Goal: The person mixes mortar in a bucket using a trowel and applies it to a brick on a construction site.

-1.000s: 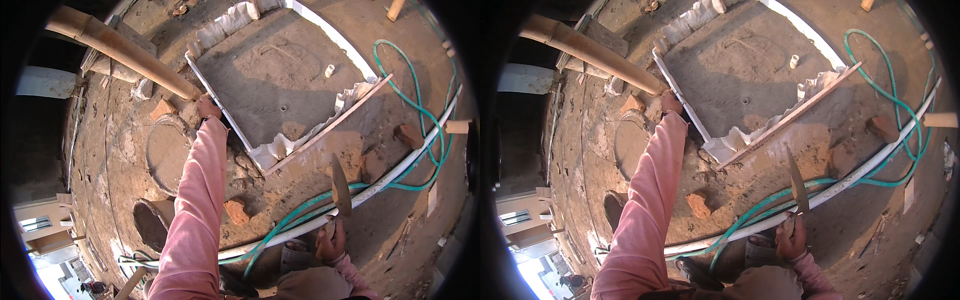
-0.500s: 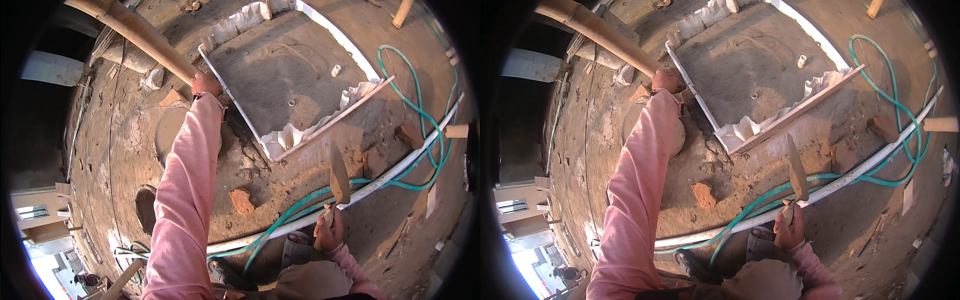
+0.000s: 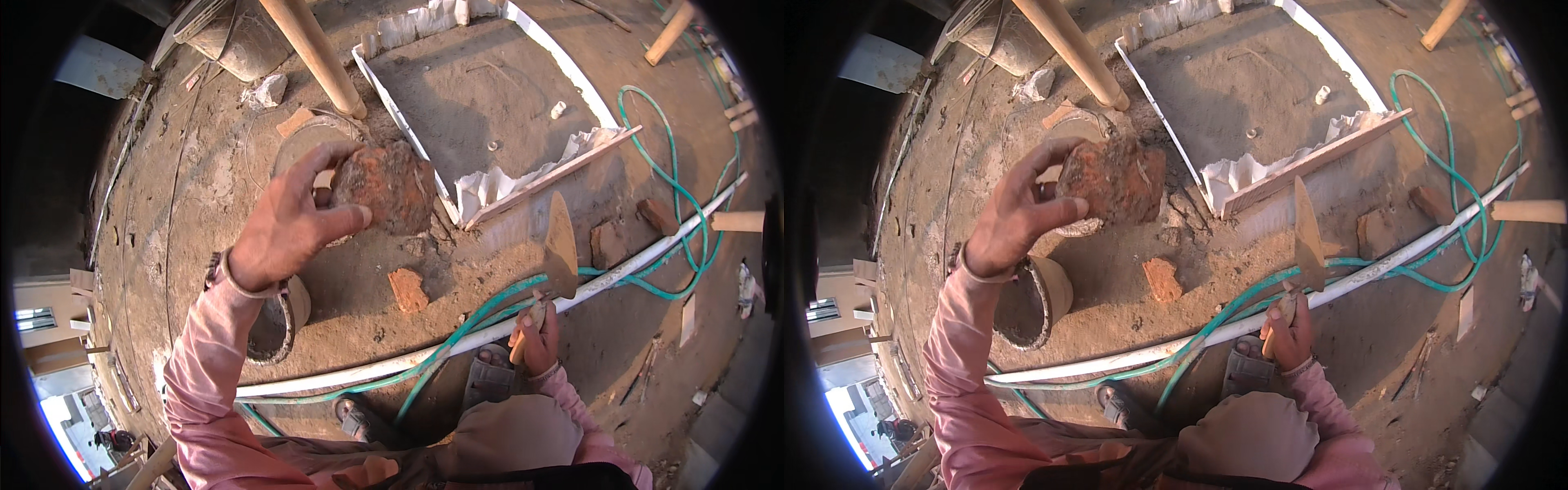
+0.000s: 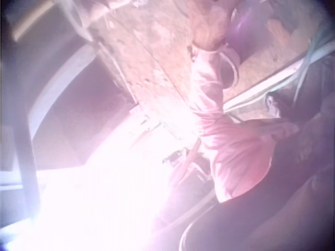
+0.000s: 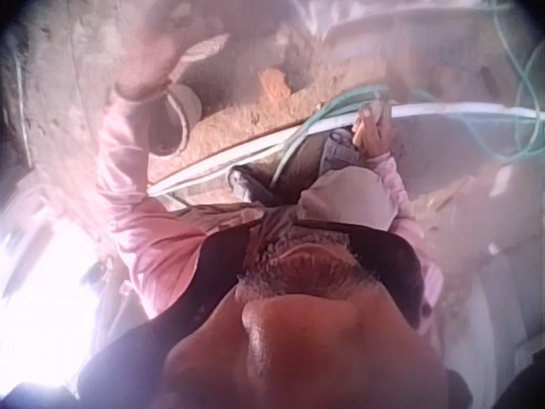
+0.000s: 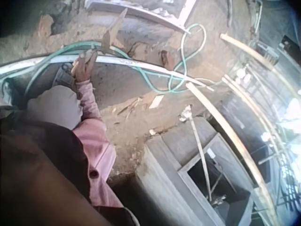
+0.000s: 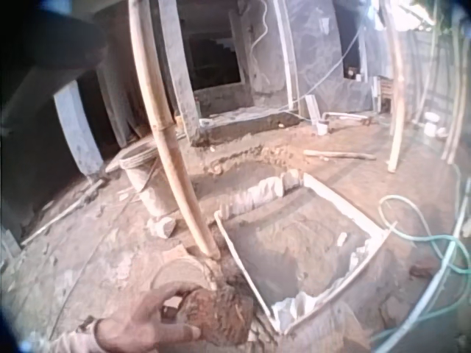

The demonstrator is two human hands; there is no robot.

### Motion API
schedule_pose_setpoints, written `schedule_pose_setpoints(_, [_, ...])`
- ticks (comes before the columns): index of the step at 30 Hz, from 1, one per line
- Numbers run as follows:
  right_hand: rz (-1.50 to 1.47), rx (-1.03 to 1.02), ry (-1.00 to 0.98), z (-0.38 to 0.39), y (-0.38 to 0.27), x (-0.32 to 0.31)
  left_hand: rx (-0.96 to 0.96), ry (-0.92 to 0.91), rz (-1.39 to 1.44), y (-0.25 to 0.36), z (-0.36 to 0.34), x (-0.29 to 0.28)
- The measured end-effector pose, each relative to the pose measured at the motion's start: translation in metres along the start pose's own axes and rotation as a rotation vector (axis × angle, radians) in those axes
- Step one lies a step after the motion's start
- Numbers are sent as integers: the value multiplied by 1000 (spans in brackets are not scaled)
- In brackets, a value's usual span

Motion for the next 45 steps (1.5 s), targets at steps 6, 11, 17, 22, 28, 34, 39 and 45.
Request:
schedule_pose_setpoints(6, [623, -276, -51, 10, -13, 38, -299, -252, 26, -93, 172, 34])
schedule_pose_setpoints(11, [685, -300, -148, -24, -8, 99, -489, -78, 266, -193, 265, 31])
schedule_pose_setpoints(17, [539, 127, -68, -79, 36, 148, -415, -93, 124, -233, 291, 25])
schedule_pose_setpoints(22, [891, -515, 265, -159, 35, 171, -190, -97, -393, -190, 282, 27])
schedule_pose_setpoints(28, [1227, -324, 187, -248, 42, 205, -394, -112, -327, -184, 309, 32])
schedule_pose_setpoints(34, [1281, -332, 72, -230, 26, 246, -313, -227, -398, -170, 347, 10])
schedule_pose_setpoints(39, [1618, -484, -110, -219, 54, 259, -557, -228, -4, -137, 353, -5])
schedule_pose_setpoints(45, [1026, -132, -38, -248, 75, 189, -286, 135, 28, -117, 304, -47])
Point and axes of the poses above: each hand's wrist, its own z-axis away from the middle knuckle, its own x-axis out of the palm, y = z × x, the point moved 9 cm from there along -z, towards the middle knuckle, and after that the axes turned 13 degrees about x, right-handed, at the moved point
